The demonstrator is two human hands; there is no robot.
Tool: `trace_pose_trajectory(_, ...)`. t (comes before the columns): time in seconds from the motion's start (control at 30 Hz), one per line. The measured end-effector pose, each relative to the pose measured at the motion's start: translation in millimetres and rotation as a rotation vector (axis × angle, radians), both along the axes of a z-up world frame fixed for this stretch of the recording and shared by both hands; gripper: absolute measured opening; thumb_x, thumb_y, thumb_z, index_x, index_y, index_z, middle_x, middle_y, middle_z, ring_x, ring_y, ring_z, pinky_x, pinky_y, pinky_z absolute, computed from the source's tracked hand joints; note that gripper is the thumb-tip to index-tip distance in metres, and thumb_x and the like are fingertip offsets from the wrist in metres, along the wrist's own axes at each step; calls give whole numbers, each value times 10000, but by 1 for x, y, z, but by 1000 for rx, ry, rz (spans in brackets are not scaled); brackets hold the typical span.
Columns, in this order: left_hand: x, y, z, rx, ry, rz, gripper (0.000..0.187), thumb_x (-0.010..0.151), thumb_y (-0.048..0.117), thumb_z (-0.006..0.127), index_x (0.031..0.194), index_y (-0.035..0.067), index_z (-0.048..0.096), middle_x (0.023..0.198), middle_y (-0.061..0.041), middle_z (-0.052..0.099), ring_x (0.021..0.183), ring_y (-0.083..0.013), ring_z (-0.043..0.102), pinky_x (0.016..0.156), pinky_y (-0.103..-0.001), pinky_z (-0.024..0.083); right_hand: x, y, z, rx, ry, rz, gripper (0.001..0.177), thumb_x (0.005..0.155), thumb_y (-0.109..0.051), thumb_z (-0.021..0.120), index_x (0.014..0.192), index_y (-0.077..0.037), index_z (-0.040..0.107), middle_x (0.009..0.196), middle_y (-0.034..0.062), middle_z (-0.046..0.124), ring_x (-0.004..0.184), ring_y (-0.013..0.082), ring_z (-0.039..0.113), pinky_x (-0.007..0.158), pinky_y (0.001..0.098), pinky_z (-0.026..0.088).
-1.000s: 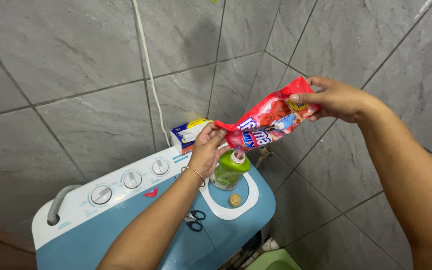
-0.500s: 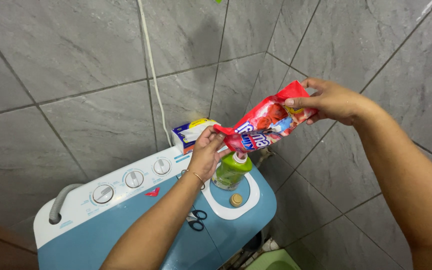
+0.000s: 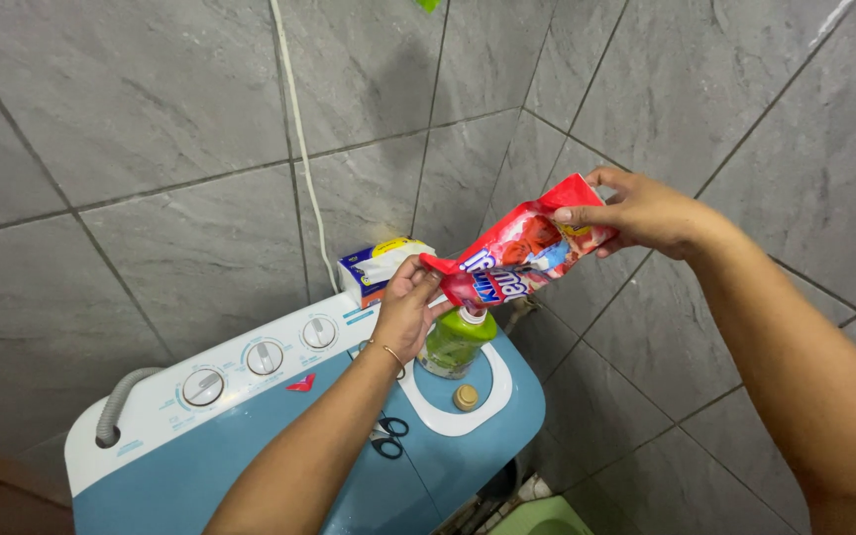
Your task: Adding detergent and fabric softener to a small washing machine and starting the cycle.
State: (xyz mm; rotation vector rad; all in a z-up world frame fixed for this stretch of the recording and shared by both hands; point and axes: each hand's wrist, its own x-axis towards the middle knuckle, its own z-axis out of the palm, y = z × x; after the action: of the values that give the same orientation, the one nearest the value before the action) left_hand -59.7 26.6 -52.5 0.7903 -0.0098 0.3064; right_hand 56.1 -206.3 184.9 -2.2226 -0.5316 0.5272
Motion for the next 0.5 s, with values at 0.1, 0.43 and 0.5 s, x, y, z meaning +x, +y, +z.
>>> trace_pose_trajectory(0.1, 0, 0, -2, 4, 9, 7, 181, 1031, 108, 549, 1211, 129, 549, 1205, -26, 681, 1164, -175, 646, 953, -426, 555, 1, -1, -5, 2, -4, -1, 658, 720, -399, 840, 1244, -96, 582, 959, 164, 723, 758, 190, 704, 660, 315, 581)
trace_pose_trajectory(0.43, -5, -2, 4, 128, 86, 15, 241, 997, 76, 587, 1235, 111, 569, 1222, -21, 690, 1142, -148, 653, 961, -355, 548, 3, -5, -12, 48, -20, 14, 707, 703, -381, 856, 1264, -72, 556, 990, 161, 712, 774, 206, 718, 660, 333, 585)
trace_pose_trajectory(0.5, -2, -3, 1, 162, 112, 20, 265, 985, 64, 596, 1247, 107, 584, 1214, -14, 705, 1132, -140, 659, 958, -327, 540, 3, -6, -13, 46, -23, 10, 700, 706, -376, 856, 1263, -71, 561, 997, 161, 709, 776, 206, 718, 661, 334, 586)
